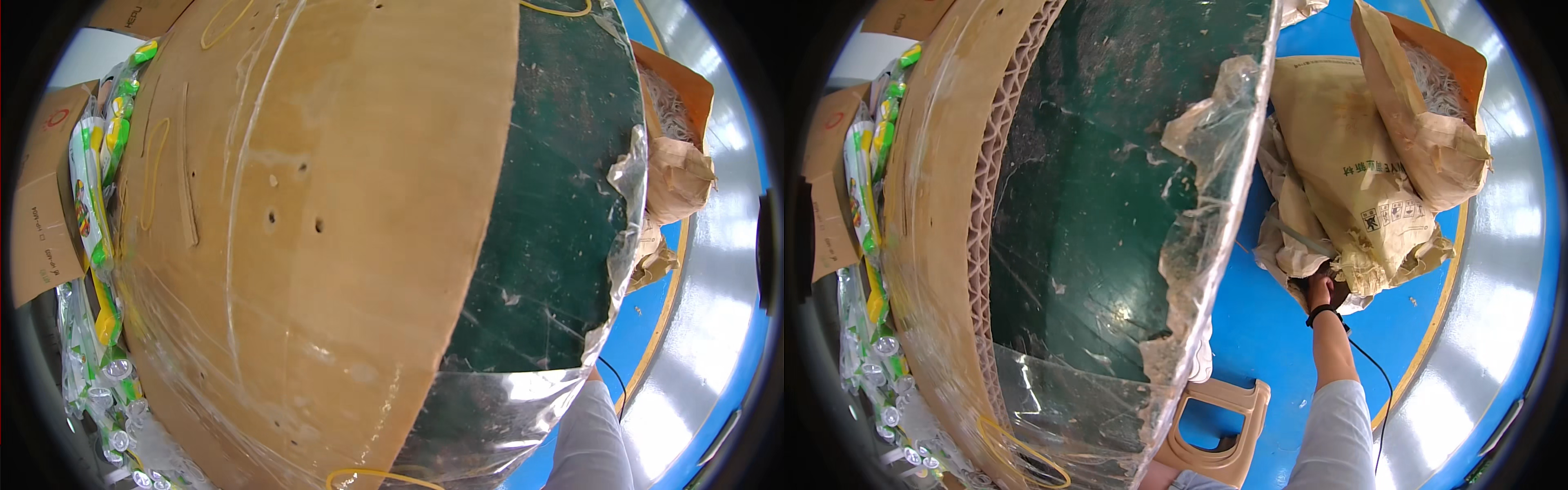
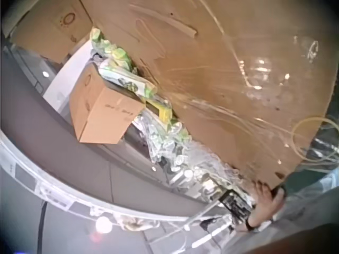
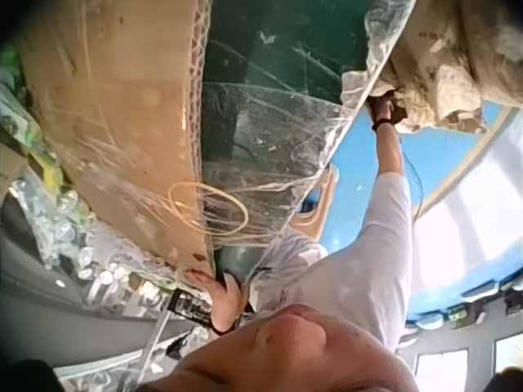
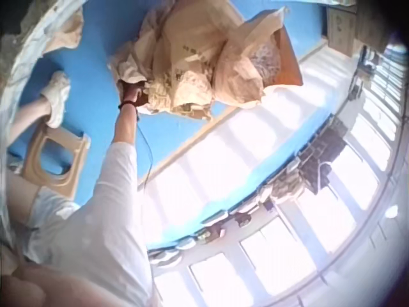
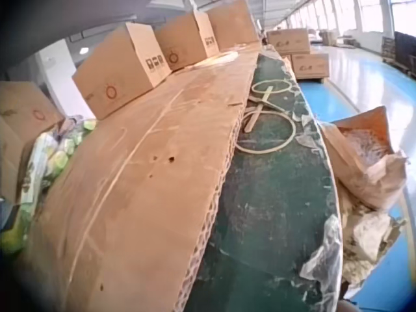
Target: The person is packing flashlights into plastic bags and organizing them on the assembly table.
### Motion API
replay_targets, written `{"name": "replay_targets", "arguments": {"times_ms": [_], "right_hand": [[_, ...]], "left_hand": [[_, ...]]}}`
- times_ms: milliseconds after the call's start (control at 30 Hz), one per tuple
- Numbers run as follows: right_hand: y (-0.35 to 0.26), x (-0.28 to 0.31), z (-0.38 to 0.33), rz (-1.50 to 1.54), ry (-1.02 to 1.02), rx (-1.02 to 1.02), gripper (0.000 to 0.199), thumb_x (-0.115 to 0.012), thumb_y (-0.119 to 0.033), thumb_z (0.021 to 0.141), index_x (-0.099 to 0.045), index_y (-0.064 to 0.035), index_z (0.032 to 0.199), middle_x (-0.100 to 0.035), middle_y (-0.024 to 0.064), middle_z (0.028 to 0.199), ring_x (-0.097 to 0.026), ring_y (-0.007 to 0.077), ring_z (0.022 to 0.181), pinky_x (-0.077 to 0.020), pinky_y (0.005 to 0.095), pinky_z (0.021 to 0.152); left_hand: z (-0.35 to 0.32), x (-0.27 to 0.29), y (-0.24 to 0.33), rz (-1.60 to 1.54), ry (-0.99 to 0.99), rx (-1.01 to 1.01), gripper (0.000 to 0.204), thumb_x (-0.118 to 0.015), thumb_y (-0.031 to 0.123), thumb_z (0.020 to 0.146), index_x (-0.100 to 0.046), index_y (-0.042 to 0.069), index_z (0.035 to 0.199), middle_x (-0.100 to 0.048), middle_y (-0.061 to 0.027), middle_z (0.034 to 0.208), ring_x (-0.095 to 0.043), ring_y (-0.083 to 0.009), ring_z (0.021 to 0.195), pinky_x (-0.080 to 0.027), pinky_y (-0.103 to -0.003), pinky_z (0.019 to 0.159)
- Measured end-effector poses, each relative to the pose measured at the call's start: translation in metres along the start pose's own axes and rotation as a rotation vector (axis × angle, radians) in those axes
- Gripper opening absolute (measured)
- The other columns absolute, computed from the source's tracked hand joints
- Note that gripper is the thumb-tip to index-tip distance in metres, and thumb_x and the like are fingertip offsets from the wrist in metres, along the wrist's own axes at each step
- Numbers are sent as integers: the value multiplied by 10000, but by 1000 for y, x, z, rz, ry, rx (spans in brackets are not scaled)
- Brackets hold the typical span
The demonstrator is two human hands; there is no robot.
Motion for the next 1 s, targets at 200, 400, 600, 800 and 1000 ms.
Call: {"name": "replay_targets", "arguments": {"times_ms": [200,400,600,800,1000], "right_hand": [[17,32,-22,-93,-46,151,382,-523,-189,892,-534,-100,1264,-593,113,1150,-592,325,1022,-517,514,634],[25,71,-21,21,101,168,386,-532,-183,884,-537,-99,1260,-597,115,1140,-592,326,1020,-517,511,648],[42,107,-8,125,251,172,390,-541,-178,875,-539,-98,1256,-600,118,1129,-592,327,1017,-516,508,662],[44,112,-17,227,365,194,393,-550,-172,866,-541,-97,1252,-604,121,1119,-593,329,1015,-516,505,676],[43,124,-22,340,488,216,397,-559,-167,857,-543,-95,1248,-607,124,1109,-593,330,1012,-515,502,690]], "left_hand": [[-21,2,7,13,-21,14,741,-631,238,825,-205,9,1387,68,-514,1369,-22,-752,1210,-106,-833,907],[-38,11,16,23,-25,11,760,-632,239,819,-175,5,1380,120,-548,1348,19,-788,1189,-89,-862,875],[-38,6,11,22,-101,91,716,-643,203,794,-207,-2,1323,75,-581,1315,-44,-796,1171,-94,-862,870],[-25,18,22,155,118,53,330,-564,-34,755,-487,-31,1075,15,-380,1505,-50,-601,1370,-173,-757,1018],[-36,3,14,13,41,129,462,-584,19,765,-432,-2,1201,62,-345,1519,-3,-571,1384,-115,-741,1033]]}}
Point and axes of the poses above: each hand's wrist, its own z-axis towards the middle knuckle, its own x-axis out of the back of the hand, y = z × x, the point moved 9 cm from there along z, towards the middle knuckle
